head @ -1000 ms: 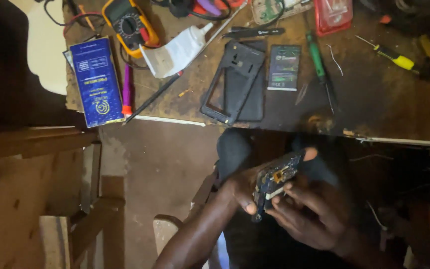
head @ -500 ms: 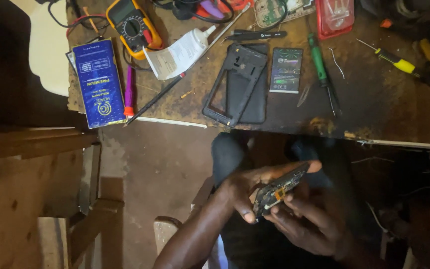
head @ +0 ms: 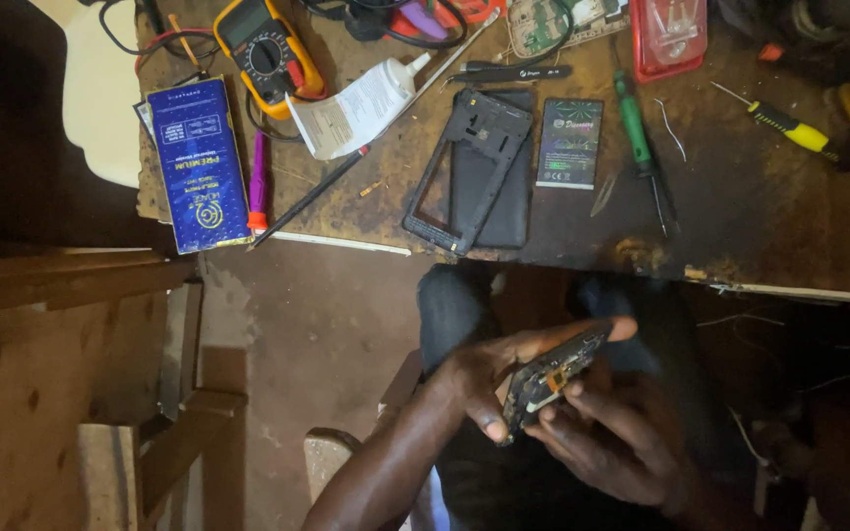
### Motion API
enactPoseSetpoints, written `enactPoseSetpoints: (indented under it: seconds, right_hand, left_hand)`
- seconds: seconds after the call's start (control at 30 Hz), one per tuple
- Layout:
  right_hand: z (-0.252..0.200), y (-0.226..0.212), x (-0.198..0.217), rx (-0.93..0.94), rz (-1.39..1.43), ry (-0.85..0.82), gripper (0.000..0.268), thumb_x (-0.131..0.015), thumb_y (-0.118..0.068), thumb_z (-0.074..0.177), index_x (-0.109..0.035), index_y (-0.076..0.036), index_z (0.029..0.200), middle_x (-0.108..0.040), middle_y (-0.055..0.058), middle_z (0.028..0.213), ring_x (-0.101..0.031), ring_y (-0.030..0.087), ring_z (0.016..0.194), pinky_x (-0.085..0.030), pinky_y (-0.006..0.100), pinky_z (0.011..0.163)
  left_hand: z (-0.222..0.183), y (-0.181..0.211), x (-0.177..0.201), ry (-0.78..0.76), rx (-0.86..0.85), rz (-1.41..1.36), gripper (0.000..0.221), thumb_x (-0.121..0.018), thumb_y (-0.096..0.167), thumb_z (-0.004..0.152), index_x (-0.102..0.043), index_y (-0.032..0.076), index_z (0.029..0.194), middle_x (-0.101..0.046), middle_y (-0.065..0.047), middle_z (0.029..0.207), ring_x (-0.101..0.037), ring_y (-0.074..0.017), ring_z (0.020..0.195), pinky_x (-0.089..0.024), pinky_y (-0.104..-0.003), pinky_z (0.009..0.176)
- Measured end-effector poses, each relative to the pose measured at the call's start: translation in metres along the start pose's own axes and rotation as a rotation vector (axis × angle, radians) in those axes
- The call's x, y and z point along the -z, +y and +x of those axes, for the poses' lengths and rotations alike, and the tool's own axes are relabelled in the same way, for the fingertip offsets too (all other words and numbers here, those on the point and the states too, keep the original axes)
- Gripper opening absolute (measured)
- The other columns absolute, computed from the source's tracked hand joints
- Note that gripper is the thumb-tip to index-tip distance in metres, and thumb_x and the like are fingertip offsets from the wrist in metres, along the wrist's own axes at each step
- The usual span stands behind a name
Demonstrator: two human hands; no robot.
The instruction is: Disassembling a mobile phone to inspect and repair the motherboard and internal components.
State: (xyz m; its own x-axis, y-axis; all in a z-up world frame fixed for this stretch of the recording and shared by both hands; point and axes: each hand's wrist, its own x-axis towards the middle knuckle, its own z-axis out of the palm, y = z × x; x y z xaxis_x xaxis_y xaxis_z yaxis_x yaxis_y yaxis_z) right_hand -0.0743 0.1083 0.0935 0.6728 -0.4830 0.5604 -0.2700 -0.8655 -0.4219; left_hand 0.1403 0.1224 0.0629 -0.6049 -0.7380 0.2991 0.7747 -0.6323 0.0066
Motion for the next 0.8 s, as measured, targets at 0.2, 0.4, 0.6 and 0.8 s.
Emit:
enactPoseSetpoints:
  seconds: [0.2, 0.4, 0.6, 0.8]
  right_hand:
    - [0.003, -0.002, -0.002, -0.069, 0.022, 0.011, 0.05, -0.097, -0.025, 0.09, -0.072, -0.016, 0.132, -0.068, 0.006, 0.135, -0.072, 0.022, 0.107, -0.061, 0.036, 0.096]
    - [0.016, 0.002, 0.003, -0.094, -0.006, -0.037, 0.038, -0.093, -0.027, 0.09, -0.075, -0.014, 0.121, -0.068, 0.012, 0.13, -0.072, 0.027, 0.107, -0.059, 0.039, 0.095]
    - [0.04, 0.008, 0.012, -0.026, -0.026, -0.047, 0.03, -0.085, -0.028, 0.095, -0.077, -0.007, 0.115, -0.068, 0.018, 0.129, -0.071, 0.032, 0.112, -0.059, 0.044, 0.093]
    - [0.048, 0.016, 0.014, -0.052, -0.005, -0.057, 0.035, -0.083, -0.021, 0.095, -0.072, 0.001, 0.12, -0.068, 0.024, 0.13, -0.073, 0.032, 0.104, -0.056, 0.047, 0.091]
  left_hand:
    - [-0.001, -0.002, 0.02, 0.023, 0.016, -0.013, 0.137, -0.091, -0.002, 0.079, 0.002, 0.013, 0.179, -0.064, -0.006, 0.126, -0.074, -0.0156, 0.103, -0.06, -0.029, 0.077]
    - [-0.003, -0.009, 0.048, 0.01, -0.077, 0.345, 0.073, -0.095, 0.023, 0.081, -0.059, 0.011, 0.144, -0.072, 0.0, 0.107, -0.071, -0.0132, 0.106, -0.056, -0.029, 0.104]
    - [-0.007, -0.015, 0.058, 0.09, -0.073, 0.154, 0.079, -0.097, 0.009, 0.079, -0.056, 0.004, 0.146, -0.073, -0.008, 0.112, -0.074, -0.021, 0.113, -0.062, -0.035, 0.101]
    - [0.016, -0.008, 0.025, 0.127, -0.178, 0.109, 0.14, -0.098, 0.011, 0.084, 0.003, 0.016, 0.181, -0.076, -0.013, 0.124, -0.075, -0.0234, 0.117, -0.062, -0.035, 0.097]
